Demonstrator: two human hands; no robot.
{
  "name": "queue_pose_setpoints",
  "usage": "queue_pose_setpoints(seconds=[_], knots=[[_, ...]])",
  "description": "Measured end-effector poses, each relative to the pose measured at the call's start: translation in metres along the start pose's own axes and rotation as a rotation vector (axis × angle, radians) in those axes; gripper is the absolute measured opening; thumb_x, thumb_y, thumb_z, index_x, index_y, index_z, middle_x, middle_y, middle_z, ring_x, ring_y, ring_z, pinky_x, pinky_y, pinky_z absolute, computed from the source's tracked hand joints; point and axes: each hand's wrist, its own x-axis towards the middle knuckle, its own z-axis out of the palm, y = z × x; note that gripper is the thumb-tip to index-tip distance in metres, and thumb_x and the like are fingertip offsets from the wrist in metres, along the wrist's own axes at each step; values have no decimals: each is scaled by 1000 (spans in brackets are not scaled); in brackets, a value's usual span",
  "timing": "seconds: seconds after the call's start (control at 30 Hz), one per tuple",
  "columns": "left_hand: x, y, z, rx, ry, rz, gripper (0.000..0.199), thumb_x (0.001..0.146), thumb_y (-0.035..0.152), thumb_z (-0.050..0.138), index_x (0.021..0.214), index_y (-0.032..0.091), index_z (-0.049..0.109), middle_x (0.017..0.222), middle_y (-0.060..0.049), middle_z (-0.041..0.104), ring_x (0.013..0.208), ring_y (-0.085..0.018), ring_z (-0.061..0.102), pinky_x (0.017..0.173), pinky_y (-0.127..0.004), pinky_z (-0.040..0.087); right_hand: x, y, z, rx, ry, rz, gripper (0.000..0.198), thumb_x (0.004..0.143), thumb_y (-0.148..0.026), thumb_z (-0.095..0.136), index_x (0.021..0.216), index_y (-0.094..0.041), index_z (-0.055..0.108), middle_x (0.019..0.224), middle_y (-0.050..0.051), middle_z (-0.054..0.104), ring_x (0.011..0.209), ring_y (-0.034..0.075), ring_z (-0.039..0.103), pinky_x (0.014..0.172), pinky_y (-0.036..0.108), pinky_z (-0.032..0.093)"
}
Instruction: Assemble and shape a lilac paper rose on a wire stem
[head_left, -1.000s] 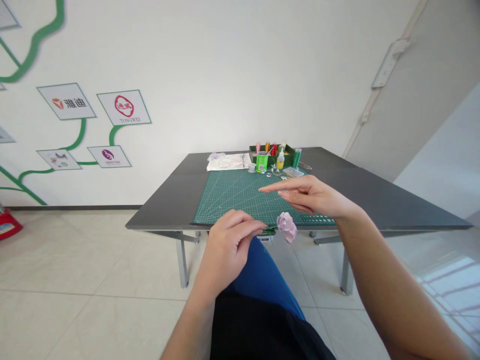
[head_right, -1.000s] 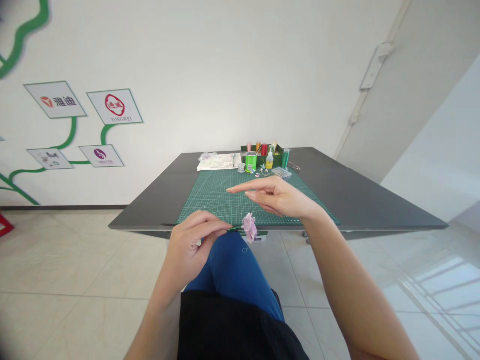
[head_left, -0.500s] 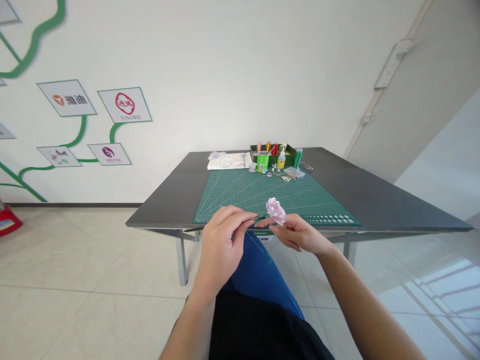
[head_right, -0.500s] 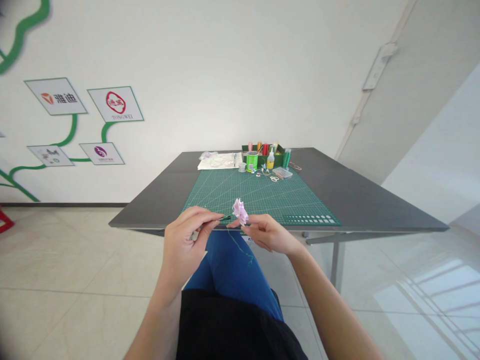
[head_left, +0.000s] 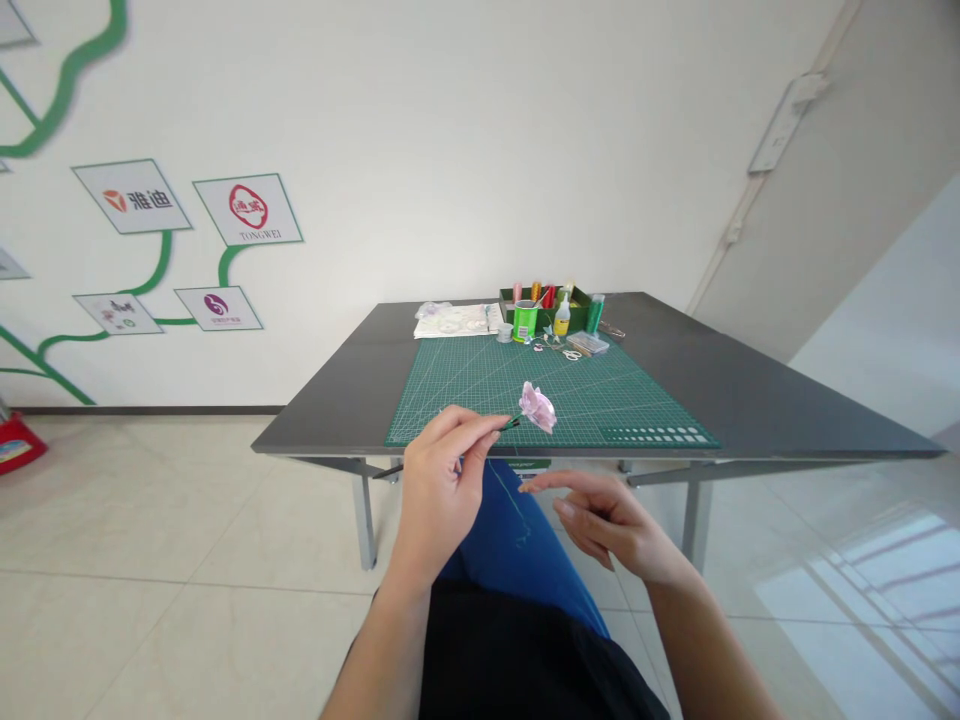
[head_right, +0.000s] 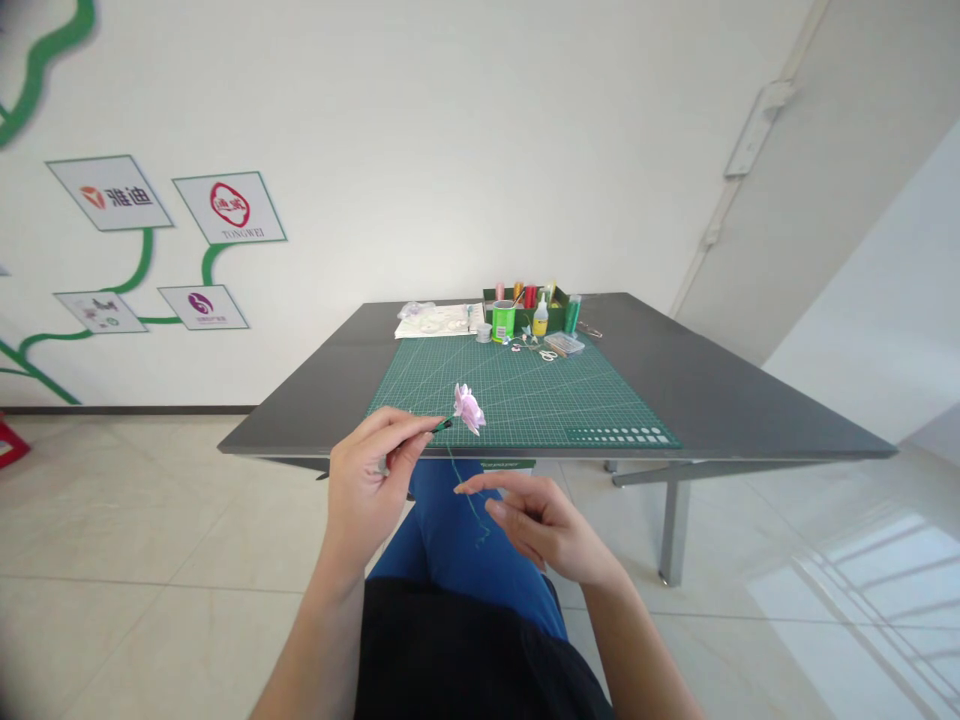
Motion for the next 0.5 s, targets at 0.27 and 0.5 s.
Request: queue_pose_setpoints(seconds=[0.27, 0.5], knots=[[0, -1, -5, -26, 75, -78, 21, 100, 14, 65, 104, 23, 83, 88, -2, 73, 70, -12, 63, 65, -25, 50, -6, 21, -15, 24, 58, 184, 53, 102, -56, 63, 129, -11, 71, 46, -6, 51, 36, 9, 41, 39, 20, 22], [0, 0, -8, -109, 75, -138, 19, 99, 16, 65, 101, 22, 84, 85, -3, 73, 70, -13, 63, 61, -25, 47, -1, 51, -40, 388, 601, 87, 42, 75, -44, 88, 101, -23, 63, 79, 2, 73, 50, 12, 59, 42, 21, 38]])
